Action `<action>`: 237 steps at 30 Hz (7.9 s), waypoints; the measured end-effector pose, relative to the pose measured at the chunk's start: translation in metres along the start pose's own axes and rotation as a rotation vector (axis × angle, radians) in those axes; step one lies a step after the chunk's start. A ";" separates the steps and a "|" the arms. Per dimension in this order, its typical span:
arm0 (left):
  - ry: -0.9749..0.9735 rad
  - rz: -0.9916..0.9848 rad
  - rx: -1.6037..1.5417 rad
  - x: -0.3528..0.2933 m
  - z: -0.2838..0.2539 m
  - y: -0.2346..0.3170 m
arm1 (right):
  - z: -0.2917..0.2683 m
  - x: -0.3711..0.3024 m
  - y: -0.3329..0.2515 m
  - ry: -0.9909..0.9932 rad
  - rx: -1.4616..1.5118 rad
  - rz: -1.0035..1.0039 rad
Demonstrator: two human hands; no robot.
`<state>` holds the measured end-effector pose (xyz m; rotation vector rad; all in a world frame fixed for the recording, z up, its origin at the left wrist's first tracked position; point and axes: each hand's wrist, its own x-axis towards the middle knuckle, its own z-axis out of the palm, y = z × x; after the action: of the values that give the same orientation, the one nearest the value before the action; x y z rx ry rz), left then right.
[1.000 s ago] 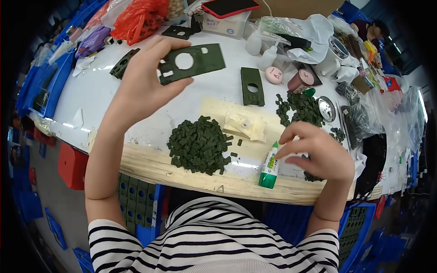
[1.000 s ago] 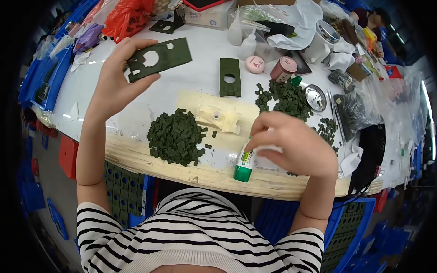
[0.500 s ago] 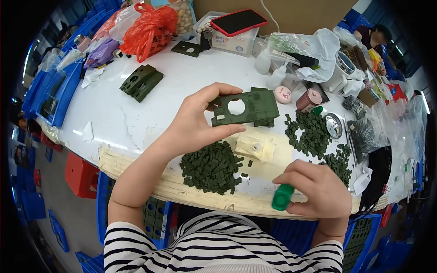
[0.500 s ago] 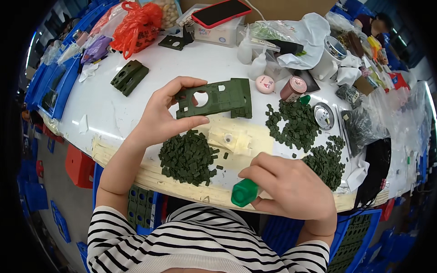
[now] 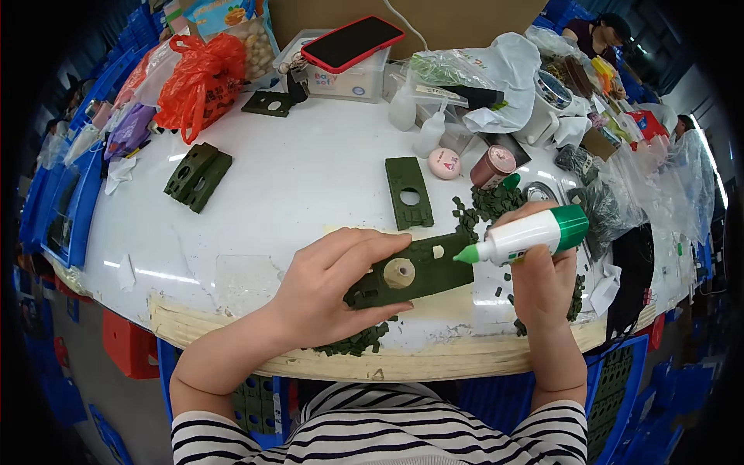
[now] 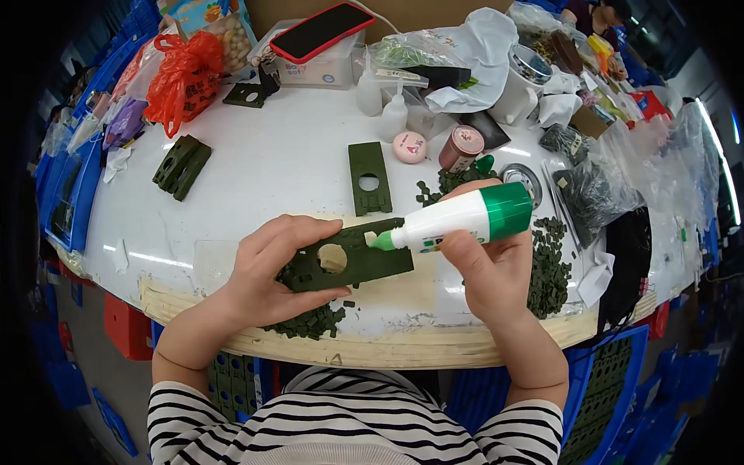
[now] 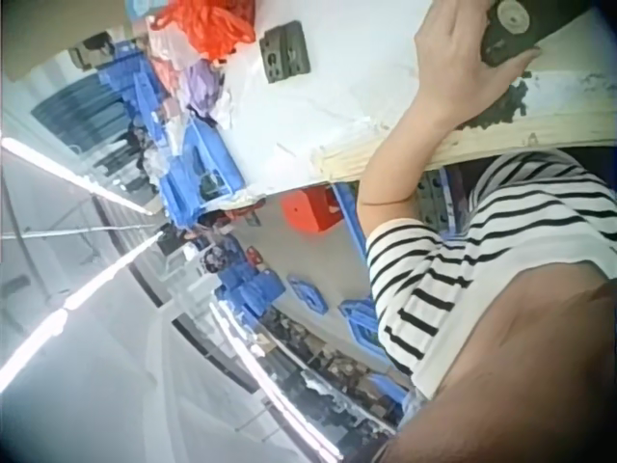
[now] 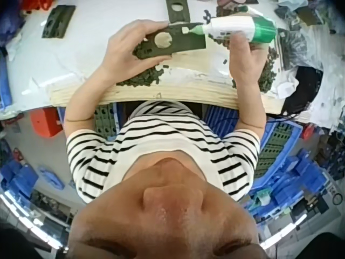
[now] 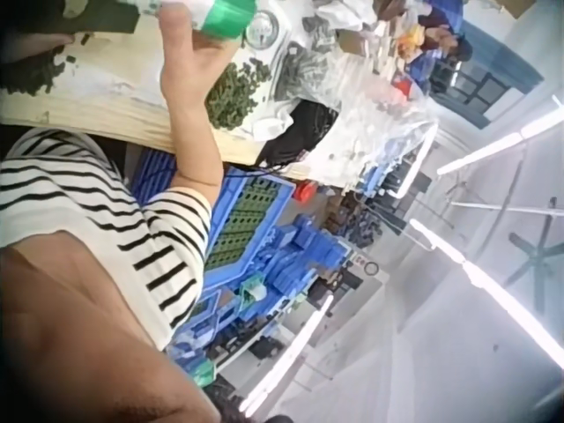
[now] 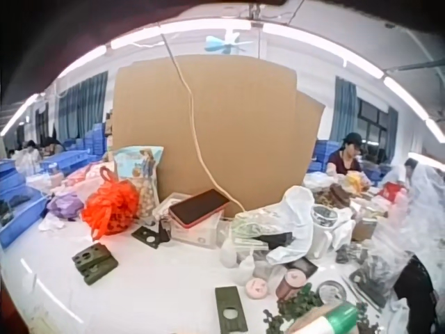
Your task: Apply glue to toy tank hulls and attach camouflage moss/foliage.
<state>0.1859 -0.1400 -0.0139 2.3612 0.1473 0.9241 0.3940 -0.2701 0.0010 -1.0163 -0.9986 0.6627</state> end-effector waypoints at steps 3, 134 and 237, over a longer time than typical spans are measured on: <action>-0.001 0.022 0.012 -0.001 0.001 -0.001 | 0.003 0.002 0.006 -0.065 -0.027 -0.045; -0.002 -0.258 -0.597 -0.008 -0.001 -0.007 | 0.007 -0.002 0.002 -0.137 0.123 0.110; -0.564 -0.792 -1.442 -0.009 0.001 -0.001 | 0.024 -0.013 0.006 -0.170 0.097 0.172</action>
<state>0.1799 -0.1428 -0.0204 0.9392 0.1064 -0.1323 0.3666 -0.2698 -0.0053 -0.9787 -1.0234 0.9437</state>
